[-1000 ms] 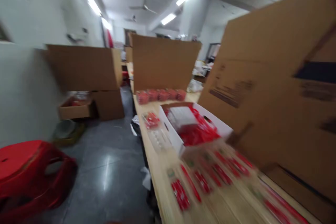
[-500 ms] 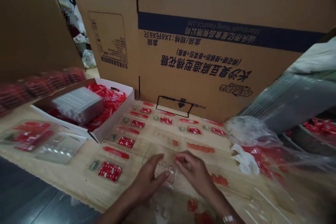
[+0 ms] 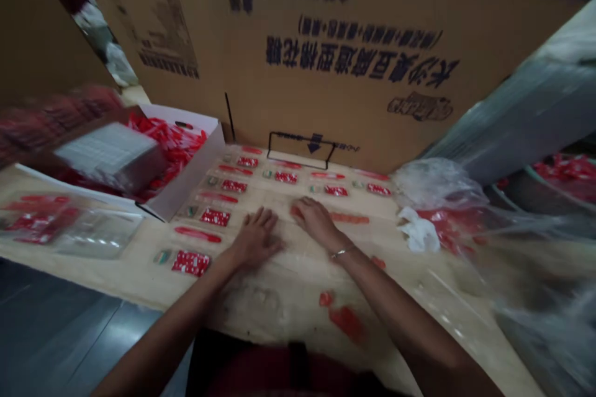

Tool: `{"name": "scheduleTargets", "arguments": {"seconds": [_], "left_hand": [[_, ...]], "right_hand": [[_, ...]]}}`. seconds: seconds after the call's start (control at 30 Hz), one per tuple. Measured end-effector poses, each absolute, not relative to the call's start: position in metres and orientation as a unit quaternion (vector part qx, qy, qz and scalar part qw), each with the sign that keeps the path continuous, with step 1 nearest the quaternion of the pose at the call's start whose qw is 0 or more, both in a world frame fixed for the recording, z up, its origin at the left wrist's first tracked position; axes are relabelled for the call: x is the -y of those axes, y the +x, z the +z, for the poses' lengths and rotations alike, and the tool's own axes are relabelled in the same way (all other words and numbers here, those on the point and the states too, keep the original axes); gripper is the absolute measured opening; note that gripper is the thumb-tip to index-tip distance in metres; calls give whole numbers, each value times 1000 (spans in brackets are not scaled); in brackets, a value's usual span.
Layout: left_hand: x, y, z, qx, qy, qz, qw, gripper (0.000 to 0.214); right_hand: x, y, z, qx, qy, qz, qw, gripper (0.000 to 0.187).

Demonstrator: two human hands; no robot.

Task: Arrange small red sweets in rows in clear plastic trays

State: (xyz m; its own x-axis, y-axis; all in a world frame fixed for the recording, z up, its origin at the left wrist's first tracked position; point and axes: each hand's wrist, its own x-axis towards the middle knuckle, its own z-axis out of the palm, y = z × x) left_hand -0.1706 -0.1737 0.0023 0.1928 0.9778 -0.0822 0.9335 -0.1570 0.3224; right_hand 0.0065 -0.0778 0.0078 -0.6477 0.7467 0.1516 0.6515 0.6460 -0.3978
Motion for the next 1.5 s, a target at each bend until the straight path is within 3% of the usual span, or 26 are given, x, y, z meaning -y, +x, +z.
{"name": "scheduleTargets", "arguments": {"seconds": [0.07,0.17,0.27,0.33,0.53,0.7,0.83,1.0,1.23,1.5], "left_hand": [[180,-158,7,-600,781,108,131,62],[197,-120,11,-451,864,148,171,39],[215,-78,5,-332,912,125,208,15],[221,-61,-2,-355,894,142,231,15],[221,-65,4,-455,539,427,565,13],[236,-80,23,-439,364,478,668,22],[246,-82,22,-447,357,495,654,21],[247,-74,17,-511,398,502,573,14],[249,-71,20,-547,492,436,518,13],[263,-71,21,-578,559,404,436,16]], "right_hand": [[94,28,16,885,-395,169,178,18],[129,70,25,854,-409,242,212,11],[167,106,26,830,-426,318,170,14],[188,120,24,813,-445,341,159,15],[214,109,24,722,-450,468,237,13],[214,88,25,676,-397,543,299,11],[215,82,21,683,-384,544,301,11],[223,82,20,832,-376,278,296,19],[226,83,28,906,-344,145,198,22],[228,74,18,822,-429,311,209,12]]}}
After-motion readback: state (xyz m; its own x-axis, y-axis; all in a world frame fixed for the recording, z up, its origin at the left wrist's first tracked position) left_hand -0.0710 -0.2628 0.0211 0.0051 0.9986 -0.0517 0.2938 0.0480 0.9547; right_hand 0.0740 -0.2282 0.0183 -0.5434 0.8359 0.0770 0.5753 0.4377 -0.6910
